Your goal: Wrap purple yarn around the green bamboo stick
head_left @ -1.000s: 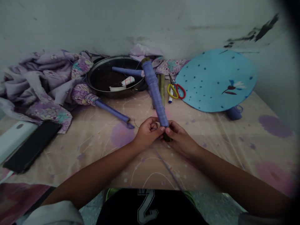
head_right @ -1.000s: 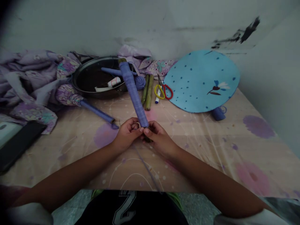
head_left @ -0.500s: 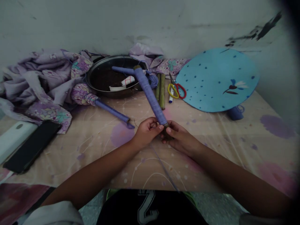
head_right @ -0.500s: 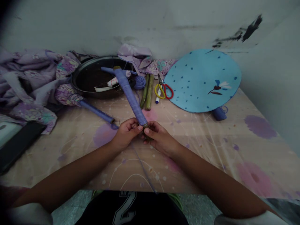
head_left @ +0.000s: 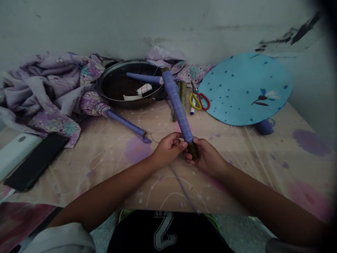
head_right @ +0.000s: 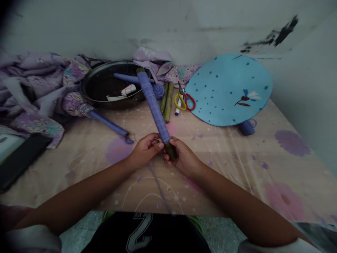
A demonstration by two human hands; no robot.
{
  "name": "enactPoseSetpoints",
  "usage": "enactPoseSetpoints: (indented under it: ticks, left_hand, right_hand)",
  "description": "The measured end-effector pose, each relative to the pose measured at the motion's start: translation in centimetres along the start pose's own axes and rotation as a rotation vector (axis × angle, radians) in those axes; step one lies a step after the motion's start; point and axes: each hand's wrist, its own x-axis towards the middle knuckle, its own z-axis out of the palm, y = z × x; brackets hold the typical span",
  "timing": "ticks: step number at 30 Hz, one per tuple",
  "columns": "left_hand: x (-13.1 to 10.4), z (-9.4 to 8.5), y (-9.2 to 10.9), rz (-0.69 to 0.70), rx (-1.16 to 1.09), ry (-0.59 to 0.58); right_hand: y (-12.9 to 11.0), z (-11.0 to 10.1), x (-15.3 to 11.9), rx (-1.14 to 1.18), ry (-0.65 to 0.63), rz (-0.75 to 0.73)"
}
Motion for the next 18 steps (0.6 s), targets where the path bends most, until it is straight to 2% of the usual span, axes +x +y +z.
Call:
enactPoseSetpoints:
  ticks: [5,10,15,18]
  left_hand:
    - [0.1,-0.2,0.3,-0.006,0.035,-0.063]
    - [0.2,-0.3,0.3,-0.004,0.015,-0.038]
    - [0.4,-0.2,0.0,0.033,0.002,-0.011]
    - [0.3,-0.1,-0.1,0.019,0.041,-0.011]
  right_hand:
    - [0.1,0.1,0.0,-0.053,0.017,-0.012]
    - [0.1,0.4,-0.3,-0.112,0.009,-0.059]
    - [0.1,1.0,-0.8,-0.199,0.108,-0.118]
    - [0.1,1.0,-0.8,-0.199,0.102,-0.111]
